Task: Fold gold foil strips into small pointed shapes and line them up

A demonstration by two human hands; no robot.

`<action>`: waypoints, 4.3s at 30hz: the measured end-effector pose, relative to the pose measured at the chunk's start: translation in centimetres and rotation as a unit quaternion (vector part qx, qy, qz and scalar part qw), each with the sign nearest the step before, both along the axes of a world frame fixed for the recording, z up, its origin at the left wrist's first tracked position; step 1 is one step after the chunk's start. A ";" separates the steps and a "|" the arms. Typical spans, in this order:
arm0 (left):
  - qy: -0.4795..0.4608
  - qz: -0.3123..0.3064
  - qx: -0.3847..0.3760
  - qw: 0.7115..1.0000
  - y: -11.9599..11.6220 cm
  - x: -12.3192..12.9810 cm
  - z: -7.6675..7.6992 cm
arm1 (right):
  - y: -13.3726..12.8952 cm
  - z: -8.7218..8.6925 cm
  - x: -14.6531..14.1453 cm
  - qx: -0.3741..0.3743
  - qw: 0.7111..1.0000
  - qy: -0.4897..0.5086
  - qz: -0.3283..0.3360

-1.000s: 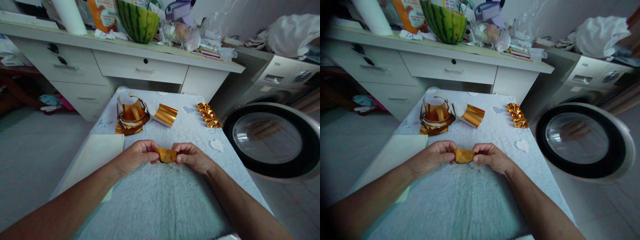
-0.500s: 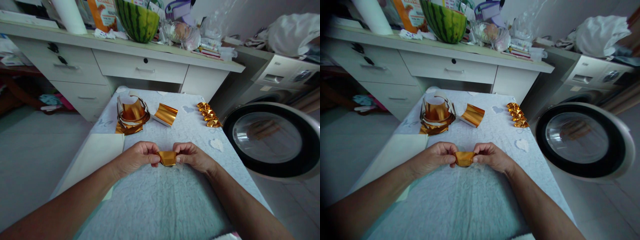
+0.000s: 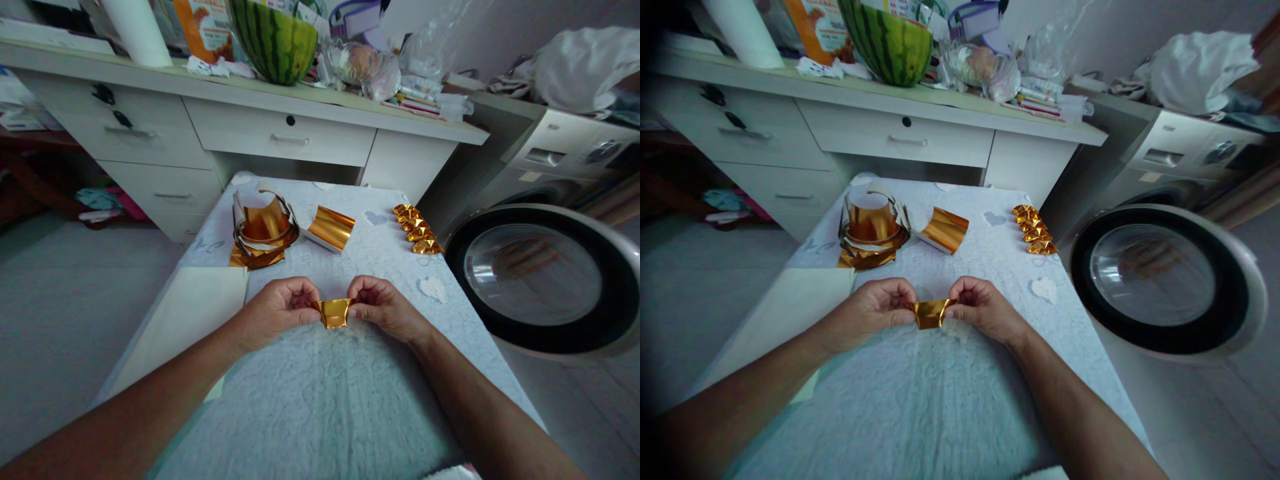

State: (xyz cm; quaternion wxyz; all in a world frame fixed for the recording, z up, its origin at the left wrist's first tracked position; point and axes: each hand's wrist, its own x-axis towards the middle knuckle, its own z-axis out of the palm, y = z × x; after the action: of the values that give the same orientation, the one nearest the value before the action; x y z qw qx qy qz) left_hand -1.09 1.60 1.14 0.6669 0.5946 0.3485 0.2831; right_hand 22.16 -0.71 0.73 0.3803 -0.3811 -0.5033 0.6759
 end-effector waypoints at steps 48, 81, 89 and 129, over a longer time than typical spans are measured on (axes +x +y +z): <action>0.322 0.086 0.364 0.870 -1.5 1.2 0.0 | -1.6 0.5 -2.2 0.293 0.879 -0.369 -0.070; 0.298 0.076 0.347 0.886 -1.6 1.5 -0.1 | -2.0 -0.1 -2.7 0.365 0.818 -0.427 -0.123; 0.346 0.101 0.368 0.857 -1.5 1.6 -0.3 | -2.0 0.0 -2.8 0.393 0.825 -0.394 -0.100; 0.386 0.050 0.395 0.832 -1.9 2.2 -0.1 | -2.0 -0.3 -3.0 0.337 0.824 -0.442 -0.113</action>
State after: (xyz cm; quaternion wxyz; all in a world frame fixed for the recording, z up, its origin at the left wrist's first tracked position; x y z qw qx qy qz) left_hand 1.13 -0.31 1.01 0.1719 0.8498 0.4656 0.1774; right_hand 19.13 -2.72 0.40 0.2958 -0.5413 -0.7671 0.1764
